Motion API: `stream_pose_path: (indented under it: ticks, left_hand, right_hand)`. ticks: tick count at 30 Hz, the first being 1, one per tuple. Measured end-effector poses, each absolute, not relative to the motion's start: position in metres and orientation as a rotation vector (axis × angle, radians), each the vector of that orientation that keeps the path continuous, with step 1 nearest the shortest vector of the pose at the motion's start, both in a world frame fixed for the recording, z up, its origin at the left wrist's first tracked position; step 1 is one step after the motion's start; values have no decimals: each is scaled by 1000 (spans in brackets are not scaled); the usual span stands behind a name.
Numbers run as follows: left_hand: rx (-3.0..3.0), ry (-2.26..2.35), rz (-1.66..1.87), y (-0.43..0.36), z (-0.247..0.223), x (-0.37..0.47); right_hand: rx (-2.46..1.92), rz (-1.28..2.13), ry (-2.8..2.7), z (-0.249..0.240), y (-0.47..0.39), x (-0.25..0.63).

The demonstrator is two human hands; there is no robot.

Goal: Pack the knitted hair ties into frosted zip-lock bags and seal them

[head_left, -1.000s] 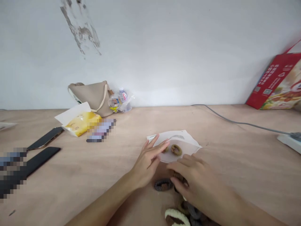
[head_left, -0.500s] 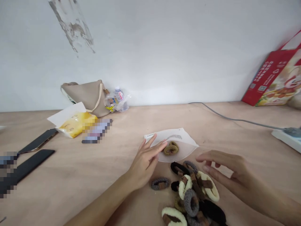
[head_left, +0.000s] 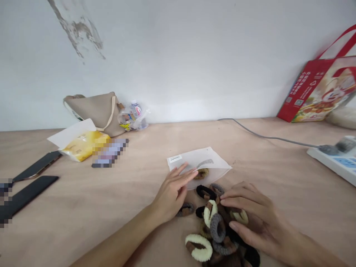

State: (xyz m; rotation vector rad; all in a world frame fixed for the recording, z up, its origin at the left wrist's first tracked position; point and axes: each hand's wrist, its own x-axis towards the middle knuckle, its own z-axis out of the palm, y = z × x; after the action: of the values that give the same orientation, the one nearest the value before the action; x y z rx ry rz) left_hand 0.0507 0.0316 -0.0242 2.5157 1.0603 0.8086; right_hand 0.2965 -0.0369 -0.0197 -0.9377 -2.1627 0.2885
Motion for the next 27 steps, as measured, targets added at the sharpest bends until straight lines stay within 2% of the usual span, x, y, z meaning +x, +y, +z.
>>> stream_pose_path:
  ticks: [6,14,22,27]
  left_hand:
    - [2486,1046,837,32,-27,53]
    - [2299,1157,984,34,-19,49]
    - [2165,1247,993,35,-14,46]
    - [2145,1292,987,36,-7,45]
  right_hand:
    - [-703,-20,-2447,-3,-40,267]
    - [-889,-136,-2421,-3,-39,265]
    - [-1016,-17,-2439,-31,-35,260]
    - [-985,237,-2329,-8,-33,267]
